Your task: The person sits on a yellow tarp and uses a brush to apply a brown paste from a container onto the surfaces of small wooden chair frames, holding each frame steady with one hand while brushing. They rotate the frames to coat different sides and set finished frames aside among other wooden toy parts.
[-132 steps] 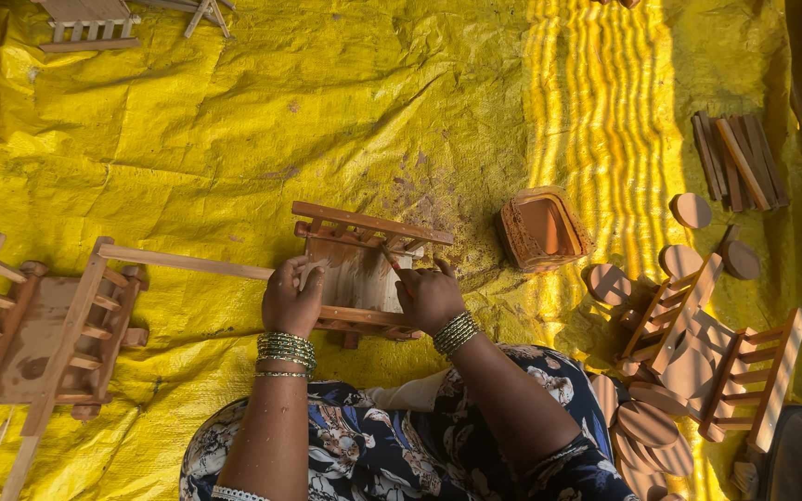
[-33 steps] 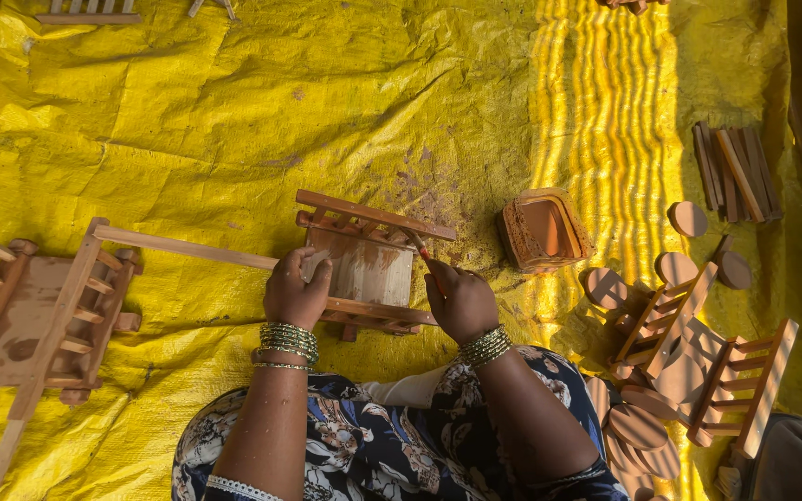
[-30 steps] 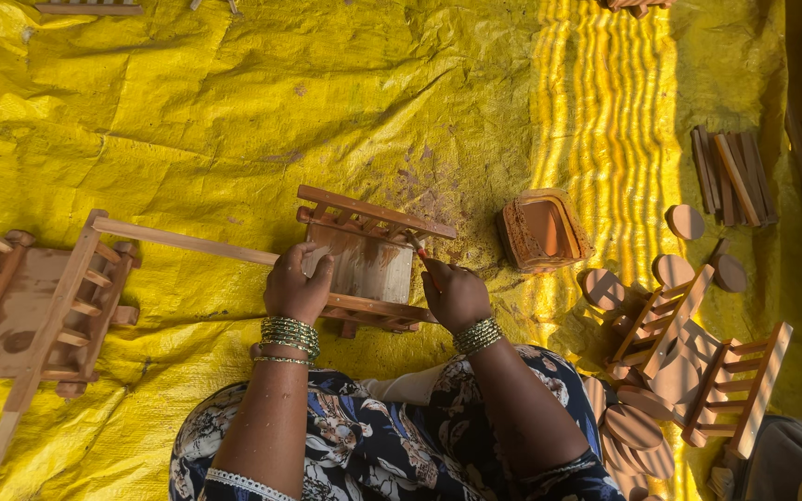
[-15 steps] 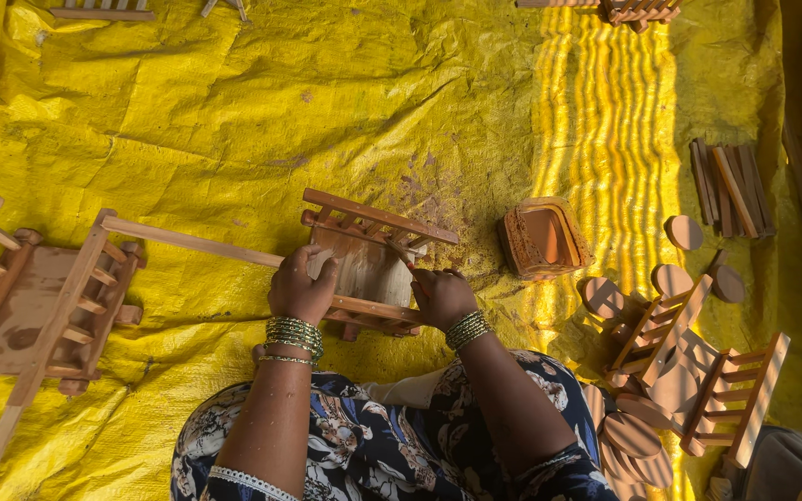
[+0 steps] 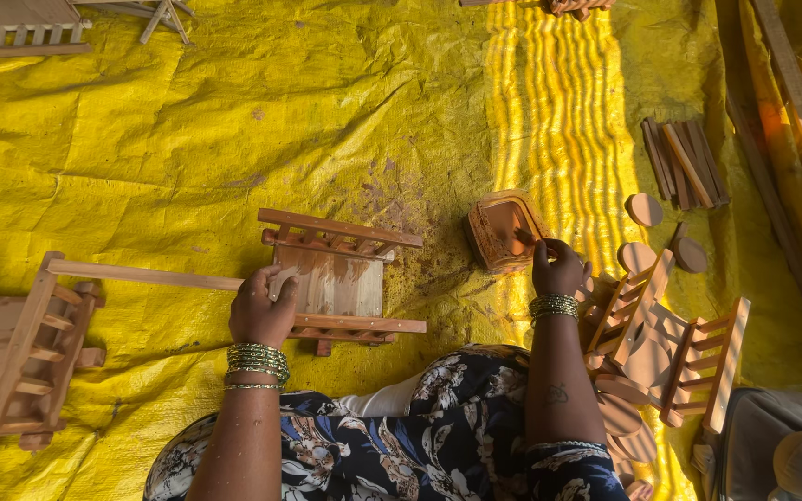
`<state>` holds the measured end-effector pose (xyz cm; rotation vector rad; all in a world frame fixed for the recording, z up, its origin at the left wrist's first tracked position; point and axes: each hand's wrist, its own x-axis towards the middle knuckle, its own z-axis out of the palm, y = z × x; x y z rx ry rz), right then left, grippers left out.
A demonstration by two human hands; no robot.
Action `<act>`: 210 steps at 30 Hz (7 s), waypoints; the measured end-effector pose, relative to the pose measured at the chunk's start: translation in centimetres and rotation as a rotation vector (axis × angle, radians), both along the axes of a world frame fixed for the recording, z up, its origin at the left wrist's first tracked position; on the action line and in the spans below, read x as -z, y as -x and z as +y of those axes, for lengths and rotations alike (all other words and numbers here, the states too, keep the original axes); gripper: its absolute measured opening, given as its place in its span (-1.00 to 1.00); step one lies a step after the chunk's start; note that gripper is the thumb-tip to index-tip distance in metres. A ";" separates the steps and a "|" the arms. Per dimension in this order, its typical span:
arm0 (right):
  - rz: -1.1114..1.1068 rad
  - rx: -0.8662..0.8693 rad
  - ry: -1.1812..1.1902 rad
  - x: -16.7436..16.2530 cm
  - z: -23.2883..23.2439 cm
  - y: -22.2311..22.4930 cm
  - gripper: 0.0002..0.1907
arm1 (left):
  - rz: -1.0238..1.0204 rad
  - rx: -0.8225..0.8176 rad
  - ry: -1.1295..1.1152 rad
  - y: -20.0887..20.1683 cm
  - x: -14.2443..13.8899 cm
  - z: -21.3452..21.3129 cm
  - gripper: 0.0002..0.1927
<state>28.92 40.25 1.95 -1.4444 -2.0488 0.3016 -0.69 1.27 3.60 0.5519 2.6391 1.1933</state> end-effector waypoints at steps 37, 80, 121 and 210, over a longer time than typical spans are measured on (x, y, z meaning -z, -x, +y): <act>0.692 0.153 0.400 1.9 -0.2 -9.0 -0.67 | -0.037 0.002 0.043 0.9 0.6 0.3 -0.54; -0.156 -0.876 0.226 -2.4 -16.0 7.5 -0.65 | -0.038 -0.035 -0.010 -0.1 0.7 1.9 -0.55; 0.408 -0.665 1.148 5.4 -16.8 12.5 -0.65 | -0.098 -0.062 0.053 -0.7 -0.5 1.6 -0.45; -0.110 -0.807 0.183 -4.3 -16.0 7.7 -0.66 | -0.052 0.075 0.179 -0.5 -0.8 0.4 -0.36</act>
